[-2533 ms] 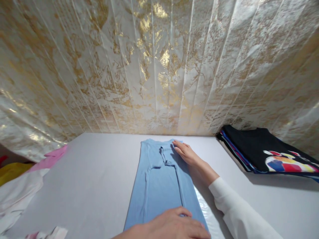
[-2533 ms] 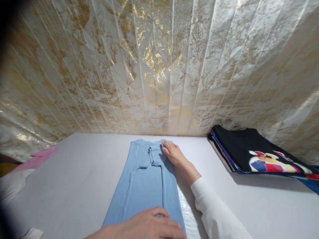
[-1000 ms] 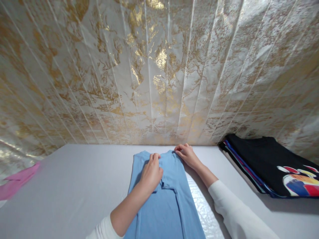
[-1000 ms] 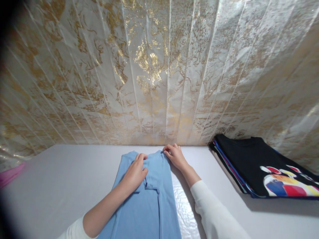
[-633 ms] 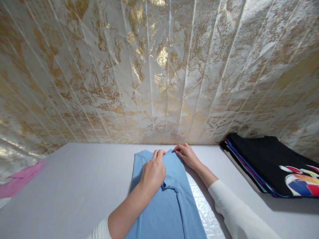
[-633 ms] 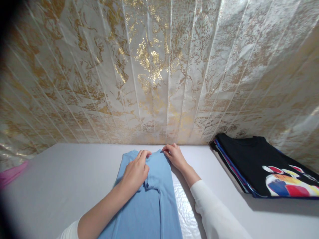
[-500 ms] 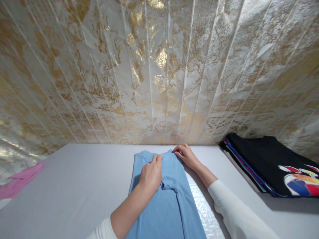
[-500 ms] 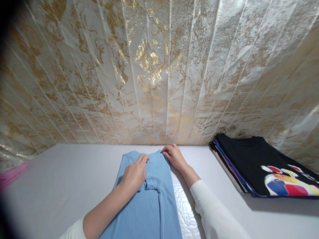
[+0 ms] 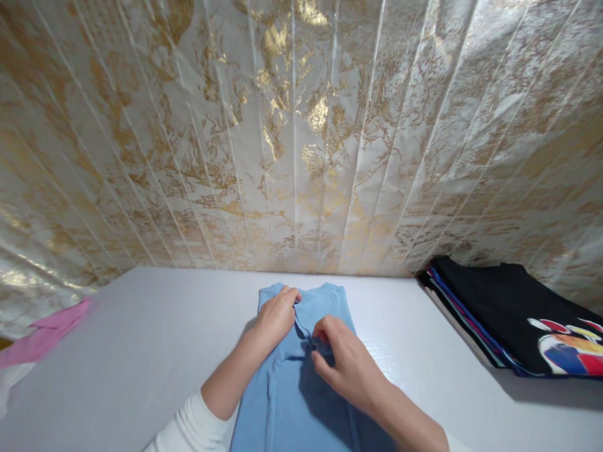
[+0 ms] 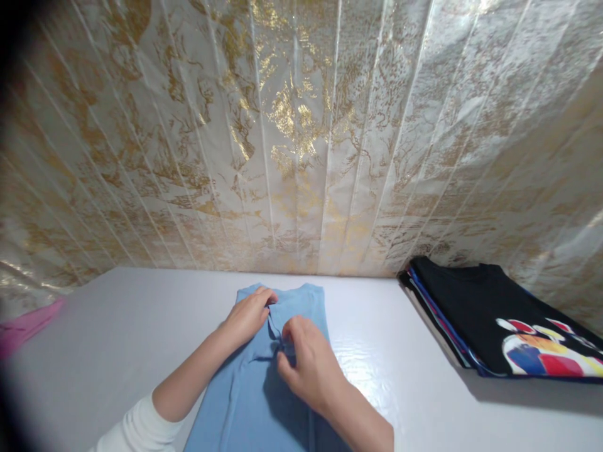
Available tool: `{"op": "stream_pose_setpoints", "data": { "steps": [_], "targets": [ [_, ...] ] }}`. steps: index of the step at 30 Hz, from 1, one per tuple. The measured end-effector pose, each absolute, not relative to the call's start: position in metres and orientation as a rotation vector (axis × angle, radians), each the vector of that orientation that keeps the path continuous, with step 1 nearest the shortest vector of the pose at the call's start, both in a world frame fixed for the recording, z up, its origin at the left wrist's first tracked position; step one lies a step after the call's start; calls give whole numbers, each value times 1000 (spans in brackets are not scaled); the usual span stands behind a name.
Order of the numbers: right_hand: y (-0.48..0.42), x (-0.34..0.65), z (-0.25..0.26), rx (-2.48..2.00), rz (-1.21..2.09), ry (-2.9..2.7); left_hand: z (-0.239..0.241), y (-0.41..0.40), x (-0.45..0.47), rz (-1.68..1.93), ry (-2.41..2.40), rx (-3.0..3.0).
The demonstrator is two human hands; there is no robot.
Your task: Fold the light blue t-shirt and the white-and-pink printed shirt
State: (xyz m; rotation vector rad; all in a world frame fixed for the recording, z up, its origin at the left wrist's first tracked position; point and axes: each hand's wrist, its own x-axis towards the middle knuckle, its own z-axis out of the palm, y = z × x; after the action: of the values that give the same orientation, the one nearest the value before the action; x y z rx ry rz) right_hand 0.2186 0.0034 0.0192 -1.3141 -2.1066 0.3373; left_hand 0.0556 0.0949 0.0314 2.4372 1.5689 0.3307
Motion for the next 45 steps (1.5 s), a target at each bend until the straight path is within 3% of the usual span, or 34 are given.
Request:
{"op": "stream_pose_setpoints", "data": {
  "steps": [5, 13, 25, 36, 45],
  "targets": [
    [-4, 211, 1, -1395, 187, -2142, 31, 97, 54, 373, 1572, 2405],
    [1, 219, -6, -1218, 255, -2088, 32, 99, 55, 418, 1623, 2402],
    [-3, 212, 2, -1346, 258, -2216, 34, 92, 54, 416, 1680, 2471],
    [17, 237, 2, -1150, 256, -1902, 27, 58, 89, 403, 1237, 2646],
    [61, 259, -10, -1643, 149, -2223, 4, 44, 89, 179, 1379, 2753]
  ]
}}
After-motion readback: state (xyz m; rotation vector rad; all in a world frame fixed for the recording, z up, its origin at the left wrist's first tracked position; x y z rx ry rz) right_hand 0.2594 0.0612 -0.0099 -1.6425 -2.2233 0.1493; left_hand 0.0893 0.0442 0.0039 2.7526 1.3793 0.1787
